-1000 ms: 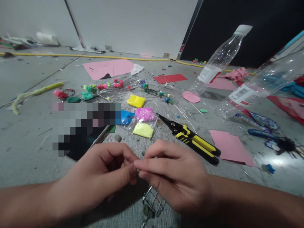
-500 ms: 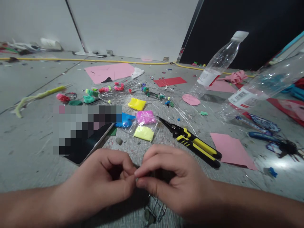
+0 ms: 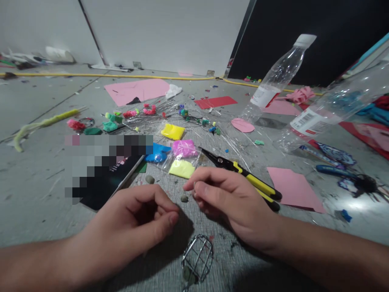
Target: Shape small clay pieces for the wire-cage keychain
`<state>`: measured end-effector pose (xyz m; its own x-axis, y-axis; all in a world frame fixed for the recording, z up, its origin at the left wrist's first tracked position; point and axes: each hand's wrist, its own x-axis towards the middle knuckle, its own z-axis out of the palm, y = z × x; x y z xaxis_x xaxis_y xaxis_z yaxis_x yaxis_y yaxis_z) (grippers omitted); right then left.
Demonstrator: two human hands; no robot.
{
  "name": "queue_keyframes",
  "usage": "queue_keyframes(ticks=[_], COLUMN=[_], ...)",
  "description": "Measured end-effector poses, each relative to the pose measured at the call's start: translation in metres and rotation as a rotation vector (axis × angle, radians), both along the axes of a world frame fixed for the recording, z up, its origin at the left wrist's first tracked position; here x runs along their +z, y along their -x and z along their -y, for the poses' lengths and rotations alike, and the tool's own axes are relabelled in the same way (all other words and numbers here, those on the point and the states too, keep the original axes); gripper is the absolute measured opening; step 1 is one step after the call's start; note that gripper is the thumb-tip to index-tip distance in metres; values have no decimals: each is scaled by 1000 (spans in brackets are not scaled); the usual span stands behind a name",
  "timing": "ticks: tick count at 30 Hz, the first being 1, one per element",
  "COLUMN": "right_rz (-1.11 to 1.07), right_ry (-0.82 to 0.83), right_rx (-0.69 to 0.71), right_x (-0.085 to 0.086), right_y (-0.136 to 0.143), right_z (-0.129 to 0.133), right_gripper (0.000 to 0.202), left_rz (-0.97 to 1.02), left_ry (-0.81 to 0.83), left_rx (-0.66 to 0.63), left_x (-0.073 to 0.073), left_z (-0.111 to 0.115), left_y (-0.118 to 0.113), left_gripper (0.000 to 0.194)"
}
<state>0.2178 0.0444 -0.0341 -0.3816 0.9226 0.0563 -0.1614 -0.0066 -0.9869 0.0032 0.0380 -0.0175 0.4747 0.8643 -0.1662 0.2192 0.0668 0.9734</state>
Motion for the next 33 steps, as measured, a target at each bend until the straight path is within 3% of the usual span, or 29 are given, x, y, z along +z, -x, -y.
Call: queue_keyframes(ticks=[6,10,16,20,26,30,33], right_rz=[49,121,56,39,-78,-131,-129], right_ry=[-95,-201,-187,-106,-50,-30,7], right_rx=[-108,-112,-77,-107,-79,-68,-94], right_x=[-5,-8,-14,-16,-13,-12,-13], right_y=[-3,-4,-3,-1,2,0,-1], right_z=[-8,-10,-14,-15,-15,-15,-15], right_gripper=[11,12,7,21,31,37,39], left_rz=[-131,-205,-415,-534,-592,-511,-361], left_ry=[-248,-424,-701,-777,-821,-836,-760], left_rx=[-61,-99,-107,-192,-183,-141,-71], left_x=[-9,-12,-7,-7,-9,-12,-8], left_z=[5,5,-5,-12,-18,-22,-23], left_y=[5,7,6,1,-10,-8,-4], left_gripper=[12,15,13,13,21,18,16])
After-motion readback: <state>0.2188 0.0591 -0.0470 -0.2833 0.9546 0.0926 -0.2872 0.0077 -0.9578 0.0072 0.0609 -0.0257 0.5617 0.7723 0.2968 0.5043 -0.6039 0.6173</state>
